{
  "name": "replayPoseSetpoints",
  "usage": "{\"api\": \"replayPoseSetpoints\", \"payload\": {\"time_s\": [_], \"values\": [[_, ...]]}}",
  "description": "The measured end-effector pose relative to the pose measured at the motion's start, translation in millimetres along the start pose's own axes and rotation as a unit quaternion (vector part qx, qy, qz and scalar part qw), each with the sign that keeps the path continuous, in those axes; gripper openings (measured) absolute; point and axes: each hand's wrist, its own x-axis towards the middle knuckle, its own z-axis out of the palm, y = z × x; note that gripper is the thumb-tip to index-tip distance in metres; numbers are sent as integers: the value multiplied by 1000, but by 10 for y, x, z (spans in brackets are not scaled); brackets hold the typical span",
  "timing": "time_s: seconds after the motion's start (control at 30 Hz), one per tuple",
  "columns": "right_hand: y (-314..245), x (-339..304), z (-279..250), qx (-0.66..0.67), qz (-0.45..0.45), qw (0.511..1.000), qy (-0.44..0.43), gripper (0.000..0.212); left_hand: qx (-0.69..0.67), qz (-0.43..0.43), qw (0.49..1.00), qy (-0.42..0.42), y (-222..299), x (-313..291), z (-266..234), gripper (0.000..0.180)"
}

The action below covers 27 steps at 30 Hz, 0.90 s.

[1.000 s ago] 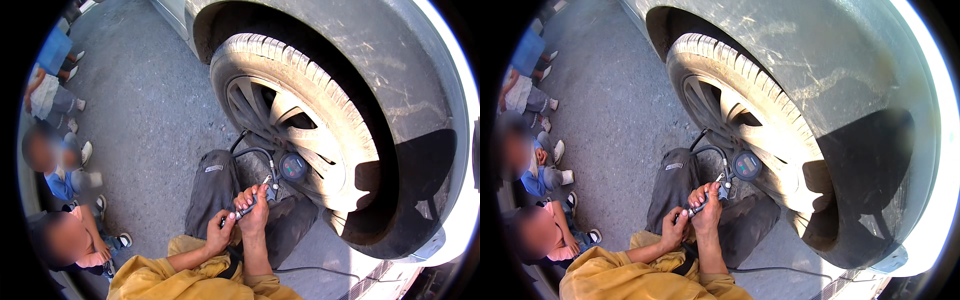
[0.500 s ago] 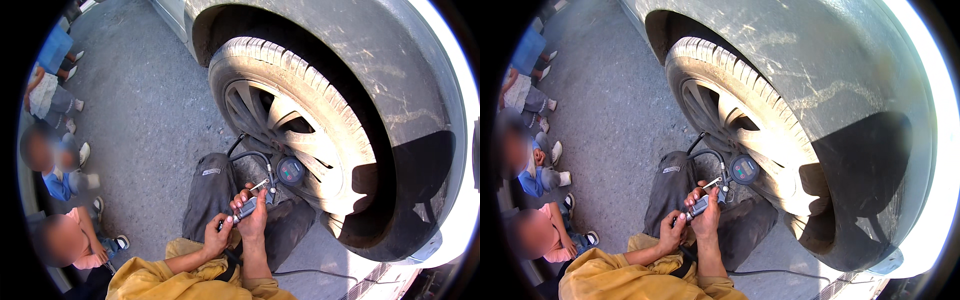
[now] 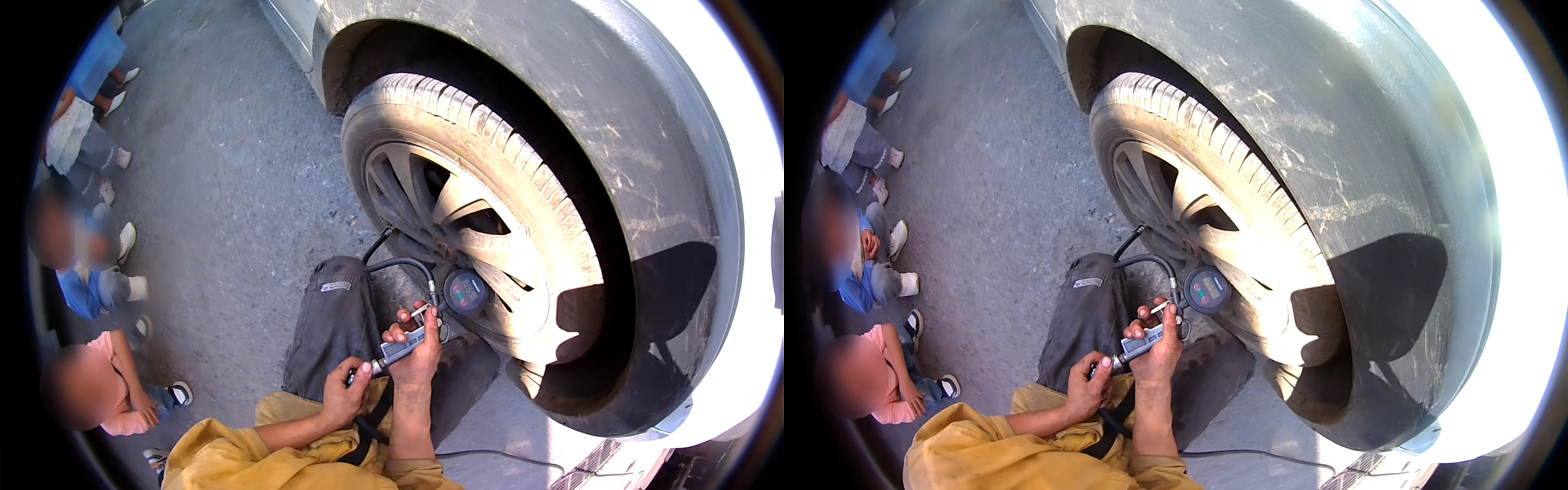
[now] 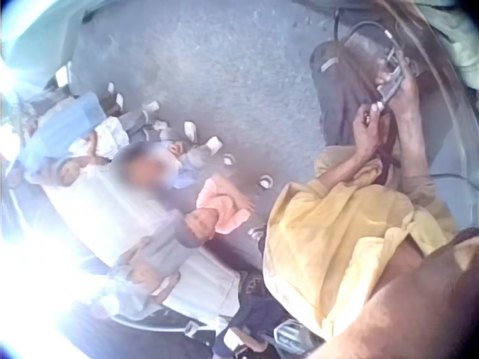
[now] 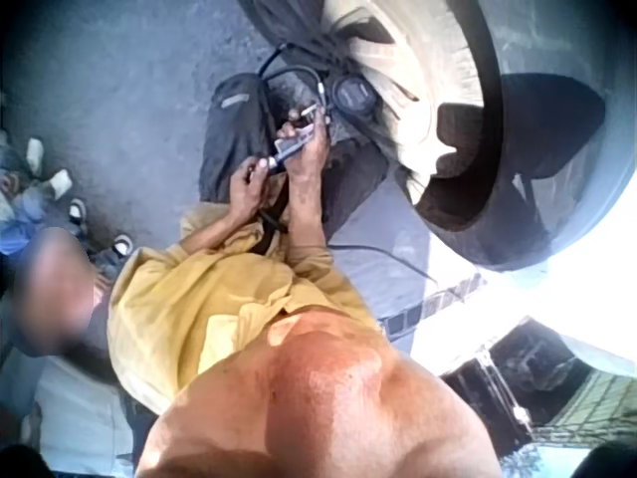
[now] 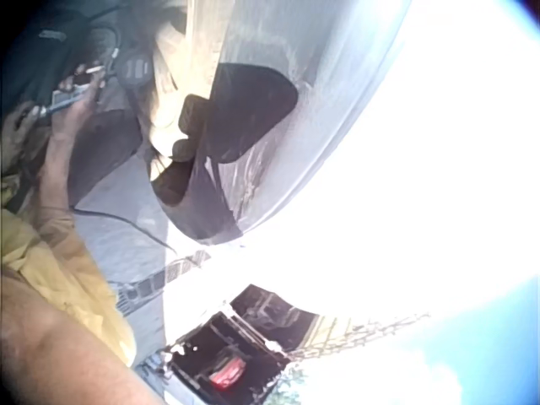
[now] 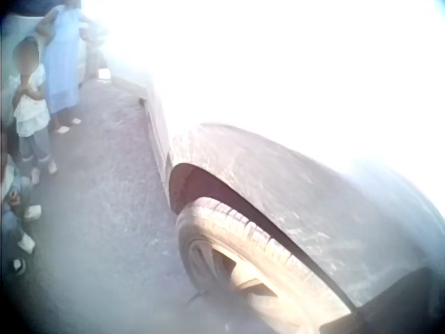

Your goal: The person walks to a white car and uses a tire inflator with a pressure gauge to inflate the front right tire. After checking the pressure, the person moves to the rear right tire and repeats the inflation process. The person then walks back toward the garage area.

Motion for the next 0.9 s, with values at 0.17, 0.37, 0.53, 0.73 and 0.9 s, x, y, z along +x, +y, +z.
{"api": "replayPoseSetpoints", "payload": {"time_s": [0.17, 0.37, 0.53, 0.73, 0.9], "values": [[23, 25, 6, 3, -5, 1000, -14, 26, 0, -4, 1000, -6, -17, 9, -1, 26], [20, 37, -15, 4, -12, 1000, -20, 22, -11, -18, 1000, -7, 4, 10, 12, 26], [24, 41, -30, 17, -10, 999, -37, 21, 4, -16, 1000, 0, 16, 9, 13, 28], [45, 57, -55, 36, 6, 998, -53, 21, 10, -2, 1000, 8, -21, 35, -11, 29], [9, 52, -48, 20, 1, 998, -56, 20, 10, -8, 1000, -3, -10, 24, 0, 29]]}}
